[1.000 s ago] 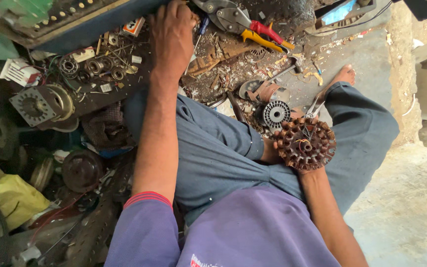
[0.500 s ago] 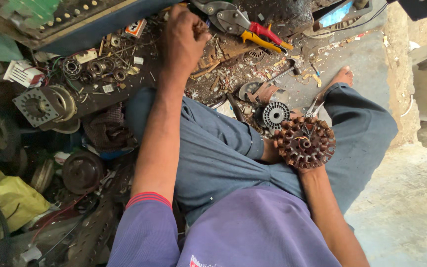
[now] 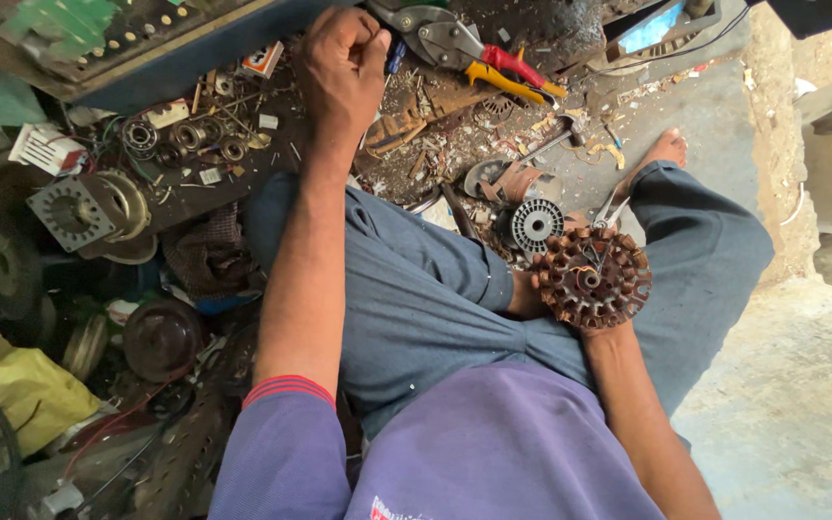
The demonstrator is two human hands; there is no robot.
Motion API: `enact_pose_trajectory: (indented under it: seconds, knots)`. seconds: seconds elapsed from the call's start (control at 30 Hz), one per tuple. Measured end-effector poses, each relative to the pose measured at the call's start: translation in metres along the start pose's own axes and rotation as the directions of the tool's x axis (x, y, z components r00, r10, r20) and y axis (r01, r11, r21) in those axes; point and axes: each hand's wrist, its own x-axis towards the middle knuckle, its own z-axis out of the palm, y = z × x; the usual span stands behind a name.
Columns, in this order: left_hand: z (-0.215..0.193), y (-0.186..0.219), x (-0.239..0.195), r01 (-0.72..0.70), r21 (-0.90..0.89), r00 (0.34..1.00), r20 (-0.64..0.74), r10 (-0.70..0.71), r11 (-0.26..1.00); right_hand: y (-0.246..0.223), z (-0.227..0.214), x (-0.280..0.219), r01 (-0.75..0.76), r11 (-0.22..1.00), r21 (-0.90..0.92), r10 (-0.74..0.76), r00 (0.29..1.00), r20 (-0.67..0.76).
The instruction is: The person uses shears to cut and remove old copper wiring from an electric fan motor stator while sitting on the floor of a workshop.
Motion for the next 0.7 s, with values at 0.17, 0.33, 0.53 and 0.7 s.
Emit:
enact_pose_trajectory:
  seconds: [0.17,0.33,0.53,0.7]
  knots:
    - [-0.004,-0.001,-0.002,-0.091,0.257,0.994,0.078,0.073,0.962,0.002,0.004,-0.006,0.071,0.994,-0.077,-0.071,0.997,0.001]
    - [-0.013,0.001,-0.002,0.001,0.199,0.986,0.163,-0.034,0.980,0.003,0.009,-0.002,0.018,1.000,-0.012,-0.017,0.999,0.039]
    - [-0.049,-0.025,-0.015,0.044,0.254,0.999,-0.002,-0.045,0.966,0.001,0.004,-0.004,0.062,0.993,-0.105,-0.067,0.997,-0.037]
    - [-0.055,-0.024,-0.024,0.020,0.487,0.994,0.081,-0.068,0.873,-0.005,0.004,-0.006,0.123,0.978,-0.166,-0.128,0.992,-0.017]
